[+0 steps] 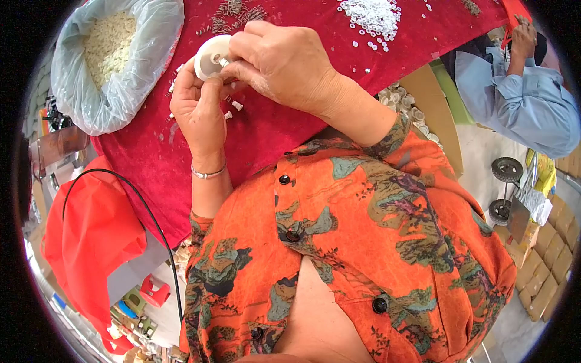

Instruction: The person assembles plastic valve components by fitting small plastic pieces and springs into round plastic caps by hand.

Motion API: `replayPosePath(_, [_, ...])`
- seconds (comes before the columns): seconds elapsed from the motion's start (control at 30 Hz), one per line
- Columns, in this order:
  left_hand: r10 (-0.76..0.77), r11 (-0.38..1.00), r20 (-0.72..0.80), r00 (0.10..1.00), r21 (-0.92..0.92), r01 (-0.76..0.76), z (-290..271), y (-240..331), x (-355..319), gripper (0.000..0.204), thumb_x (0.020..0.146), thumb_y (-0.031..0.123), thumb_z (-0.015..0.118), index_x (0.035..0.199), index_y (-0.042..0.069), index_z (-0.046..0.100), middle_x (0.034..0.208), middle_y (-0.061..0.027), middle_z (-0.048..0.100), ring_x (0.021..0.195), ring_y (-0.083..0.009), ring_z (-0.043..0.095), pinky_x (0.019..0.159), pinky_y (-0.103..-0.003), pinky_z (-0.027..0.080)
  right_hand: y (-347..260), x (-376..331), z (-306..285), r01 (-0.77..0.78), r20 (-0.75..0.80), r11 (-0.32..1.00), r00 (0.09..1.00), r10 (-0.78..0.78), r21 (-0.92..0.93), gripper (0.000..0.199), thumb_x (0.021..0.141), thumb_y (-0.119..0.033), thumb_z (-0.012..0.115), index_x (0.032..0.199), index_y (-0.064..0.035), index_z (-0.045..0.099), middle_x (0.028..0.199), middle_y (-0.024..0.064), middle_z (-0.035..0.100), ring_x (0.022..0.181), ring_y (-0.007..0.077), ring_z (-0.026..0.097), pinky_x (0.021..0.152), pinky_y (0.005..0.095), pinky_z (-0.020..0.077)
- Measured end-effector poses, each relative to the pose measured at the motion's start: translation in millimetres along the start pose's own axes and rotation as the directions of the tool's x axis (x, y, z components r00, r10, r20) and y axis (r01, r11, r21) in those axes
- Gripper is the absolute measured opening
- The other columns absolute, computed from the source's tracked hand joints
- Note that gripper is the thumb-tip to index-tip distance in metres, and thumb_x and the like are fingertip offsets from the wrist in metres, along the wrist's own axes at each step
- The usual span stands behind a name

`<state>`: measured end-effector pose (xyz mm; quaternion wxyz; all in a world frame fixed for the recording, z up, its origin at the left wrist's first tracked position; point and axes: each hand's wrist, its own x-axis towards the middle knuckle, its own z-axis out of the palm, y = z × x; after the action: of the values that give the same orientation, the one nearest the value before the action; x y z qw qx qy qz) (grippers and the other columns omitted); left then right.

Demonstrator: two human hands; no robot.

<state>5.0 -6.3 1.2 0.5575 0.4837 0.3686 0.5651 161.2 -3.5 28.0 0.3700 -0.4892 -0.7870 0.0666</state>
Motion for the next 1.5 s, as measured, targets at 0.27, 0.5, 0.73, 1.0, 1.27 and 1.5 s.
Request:
replayPosePath(0.27, [-0.053,0.99,0.01,0.999,-0.132,0.053,-2,0,2,0.027,0.092,-0.002,0.046,0.118,-0.005,0.051,0.103,-0.0127,0.063,0.089,-0.0174,0.065,0.072,-0.032,0.061,0,-2,2,-0.091,-0.024,0.951,0.994,0.103,0.294,0.014,0.081,-0.018,0.069,0.081,-0.0055,0.064,0.069,0.0094,0.057,0.059,0.0249,0.057,0.052,0.0343,0.045])
replayPosePath(0.5, [-0.07,0.985,0.03,0.997,-0.158,0.074,-1,1,1,0.03,0.092,-0.002,0.044,0.122,-0.005,0.05,0.106,-0.0131,0.062,0.092,-0.0186,0.065,0.074,-0.034,0.062,-4,1,2,-0.227,0.033,0.9,0.972,0.231,0.373,0.017,0.082,-0.019,0.068,0.082,-0.0026,0.065,0.071,0.0122,0.06,0.062,0.0266,0.059,0.055,0.0345,0.046])
replayPosePath(0.73, [-0.074,0.987,0.062,0.995,-0.136,0.082,-1,0,1,0.031,0.092,-0.004,0.045,0.122,-0.004,0.05,0.106,-0.0123,0.062,0.093,-0.0173,0.064,0.076,-0.033,0.061,-4,1,6,-0.182,-0.006,0.927,0.981,0.194,0.327,0.015,0.083,-0.019,0.066,0.085,-0.0042,0.066,0.073,0.012,0.061,0.065,0.0274,0.061,0.058,0.0355,0.0483])
replayPosePath(1.0, [-0.087,0.985,0.094,0.992,-0.138,0.1,0,2,0,0.031,0.091,-0.006,0.045,0.122,-0.004,0.05,0.108,-0.0115,0.062,0.095,-0.0162,0.064,0.078,-0.032,0.06,0,-2,13,-0.141,-0.052,0.946,0.985,0.163,0.291,0.014,0.084,-0.02,0.066,0.088,-0.0063,0.068,0.076,0.0099,0.064,0.068,0.0263,0.063,0.059,0.0334,0.0501])
replayPosePath(1.27, [-0.054,0.998,0.129,0.99,-0.026,0.058,-2,0,0,0.029,0.092,-0.004,0.051,0.122,-0.003,0.052,0.108,-0.0093,0.062,0.093,-0.0142,0.063,0.078,-0.028,0.058,3,-4,19,-0.234,-0.027,0.846,0.959,0.281,0.478,0.016,0.083,-0.023,0.068,0.086,-0.0067,0.069,0.072,0.009,0.063,0.065,0.0243,0.063,0.058,0.0325,0.0496])
replayPosePath(1.5, [-0.005,1.0,0.133,0.991,0.015,0.003,4,2,-4,0.031,0.091,-0.007,0.051,0.122,-0.003,0.053,0.108,-0.0094,0.063,0.092,-0.0144,0.064,0.078,-0.028,0.057,15,-9,9,-0.1,-0.113,0.994,0.988,0.103,0.034,0.029,0.08,-0.034,0.07,0.067,-0.0095,0.06,0.062,0.0045,0.055,0.055,0.0223,0.056,0.048,0.0335,0.0437])
